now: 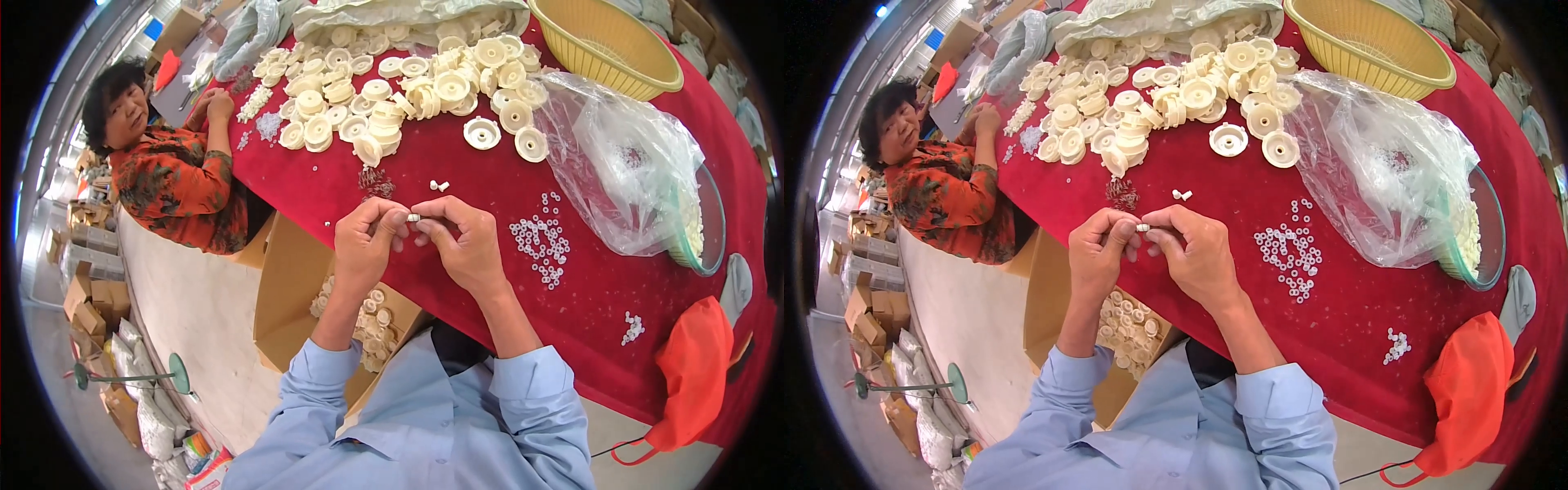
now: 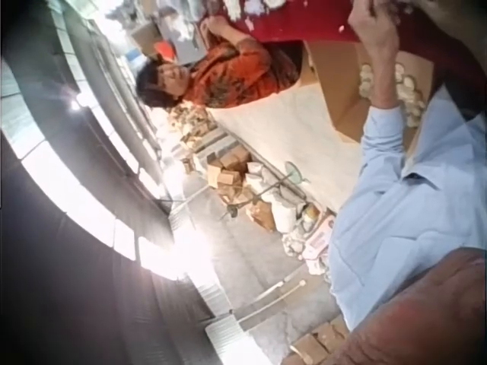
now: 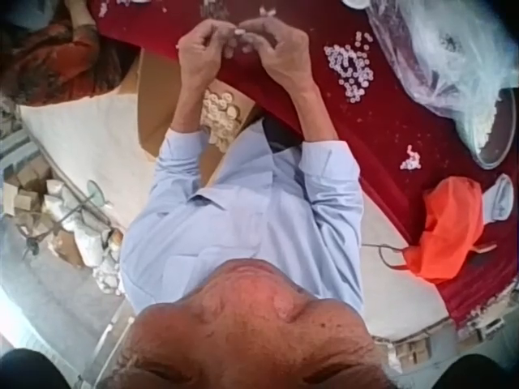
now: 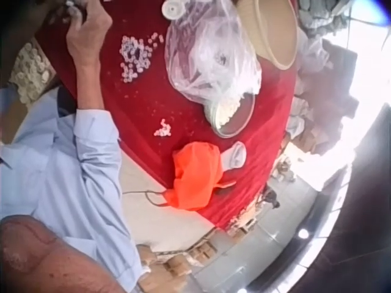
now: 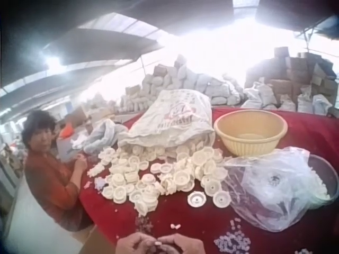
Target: The person assembles plastic components by hand, attaching small plastic pins, springs, and washers into plastic caps and placing the assembled units into a box.
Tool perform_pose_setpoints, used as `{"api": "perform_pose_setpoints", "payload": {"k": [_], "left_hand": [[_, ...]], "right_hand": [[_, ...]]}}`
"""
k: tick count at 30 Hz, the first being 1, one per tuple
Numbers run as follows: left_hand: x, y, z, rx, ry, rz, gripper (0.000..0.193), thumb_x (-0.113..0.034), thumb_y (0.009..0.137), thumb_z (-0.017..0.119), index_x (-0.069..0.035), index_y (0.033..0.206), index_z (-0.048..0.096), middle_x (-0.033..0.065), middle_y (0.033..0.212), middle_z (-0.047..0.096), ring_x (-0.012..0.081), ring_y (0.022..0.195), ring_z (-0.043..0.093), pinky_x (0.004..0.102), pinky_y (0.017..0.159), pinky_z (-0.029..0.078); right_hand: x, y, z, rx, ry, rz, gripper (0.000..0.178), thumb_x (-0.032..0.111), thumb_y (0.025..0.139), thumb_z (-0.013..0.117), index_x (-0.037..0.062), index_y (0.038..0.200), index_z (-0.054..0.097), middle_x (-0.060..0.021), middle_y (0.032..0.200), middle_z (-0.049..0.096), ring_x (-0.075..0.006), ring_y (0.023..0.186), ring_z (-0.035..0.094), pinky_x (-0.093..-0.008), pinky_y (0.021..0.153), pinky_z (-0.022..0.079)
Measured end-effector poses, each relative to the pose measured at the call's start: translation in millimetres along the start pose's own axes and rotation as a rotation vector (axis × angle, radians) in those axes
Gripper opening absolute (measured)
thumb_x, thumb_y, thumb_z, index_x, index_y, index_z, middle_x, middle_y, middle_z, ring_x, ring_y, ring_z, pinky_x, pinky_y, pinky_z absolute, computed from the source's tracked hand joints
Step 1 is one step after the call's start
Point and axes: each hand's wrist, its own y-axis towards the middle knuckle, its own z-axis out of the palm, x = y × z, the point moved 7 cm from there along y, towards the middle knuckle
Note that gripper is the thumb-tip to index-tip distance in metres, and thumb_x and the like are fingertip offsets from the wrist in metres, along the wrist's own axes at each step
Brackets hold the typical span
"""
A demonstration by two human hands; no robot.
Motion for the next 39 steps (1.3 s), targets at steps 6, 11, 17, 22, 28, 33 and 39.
{"api": "perform_pose_setpoints", "payload": {"k": [6, 11, 17, 22, 28, 33, 39], "left_hand": [[-7.6, -2.8, 3.7, 0.002, -0.100, 0.035, 0.011, -0.002, 0.098, 0.069, 0.003, 0.107, 0.073, 0.0061, 0.090, 0.073, 0.0104, 0.076, 0.069, 0.0217, 0.067, 0.056], [-5.7, -2.6, 2.9, -0.020, -0.118, 0.032, 0.012, 0.001, 0.098, 0.067, 0.003, 0.109, 0.072, 0.0066, 0.088, 0.074, 0.0129, 0.076, 0.071, 0.0230, 0.068, 0.058], [3.0, 4.1, -6.1, 0.032, -0.018, -0.080, 0.011, -0.005, 0.100, 0.065, 0.003, 0.100, 0.072, 0.0063, 0.080, 0.072, 0.0116, 0.068, 0.068, 0.0248, 0.060, 0.055], [-9.8, 24.2, -20.6, -0.050, 0.306, 0.155, 0.014, -0.014, 0.094, 0.070, 0.000, 0.095, 0.071, 0.0137, 0.084, 0.071, 0.0262, 0.076, 0.070, 0.0373, 0.069, 0.055], [-1.6, 77.0, -52.3, -0.296, 0.713, 0.420, 0.055, -0.011, 0.076, 0.083, -0.007, 0.127, 0.062, 0.0175, 0.120, 0.058, 0.0388, 0.116, 0.057, 0.0488, 0.099, 0.049], [16.0, 93.4, -61.3, -0.196, 0.828, 0.362, 0.050, -0.008, 0.073, 0.084, -0.006, 0.118, 0.064, 0.0174, 0.116, 0.057, 0.0381, 0.112, 0.058, 0.0468, 0.094, 0.051], [27.9, 98.5, -51.7, -0.165, 0.803, 0.424, 0.041, -0.007, 0.071, 0.084, -0.005, 0.107, 0.065, 0.0160, 0.111, 0.057, 0.0366, 0.106, 0.060, 0.0465, 0.086, 0.053]], "right_hand": [[-3.3, -1.3, -2.7, -0.052, 0.010, -0.014, 0.015, -0.009, 0.089, 0.065, -0.0028, 0.102, 0.070, -0.0113, 0.085, 0.075, -0.0170, 0.073, 0.074, -0.0278, 0.065, 0.059], [-2.8, 0.9, -3.6, -0.031, -0.003, -0.002, 0.012, -0.009, 0.090, 0.065, -0.0035, 0.100, 0.070, -0.0109, 0.086, 0.075, -0.0162, 0.074, 0.074, -0.0277, 0.065, 0.059], [3.4, 3.5, 3.5, -0.002, -0.042, -0.053, 0.007, -0.006, 0.090, 0.068, -0.0037, 0.096, 0.070, -0.0100, 0.086, 0.074, -0.0147, 0.075, 0.073, -0.0273, 0.066, 0.058], [-1.0, -3.1, 4.5, -0.006, -0.060, 0.011, 0.004, -0.002, 0.091, 0.072, -0.0003, 0.094, 0.070, -0.0050, 0.086, 0.071, -0.0104, 0.074, 0.070, -0.0251, 0.066, 0.057], [-2.2, -9.5, -6.3, -0.036, -0.020, 0.011, 0.005, -0.004, 0.094, 0.068, 0.0009, 0.096, 0.067, -0.0010, 0.088, 0.064, -0.0059, 0.073, 0.062, -0.0190, 0.065, 0.052], [-3.7, -6.2, 5.4, -0.008, -0.015, 0.014, 0.004, -0.002, 0.095, 0.068, 0.0013, 0.097, 0.066, 0.0005, 0.085, 0.063, -0.0057, 0.072, 0.060, -0.0195, 0.066, 0.050], [-4.1, -2.8, 2.1, -0.040, 0.000, -0.003, 0.004, -0.003, 0.095, 0.069, 0.0008, 0.096, 0.067, -0.0005, 0.086, 0.063, -0.0052, 0.071, 0.061, -0.0188, 0.063, 0.051]]}}
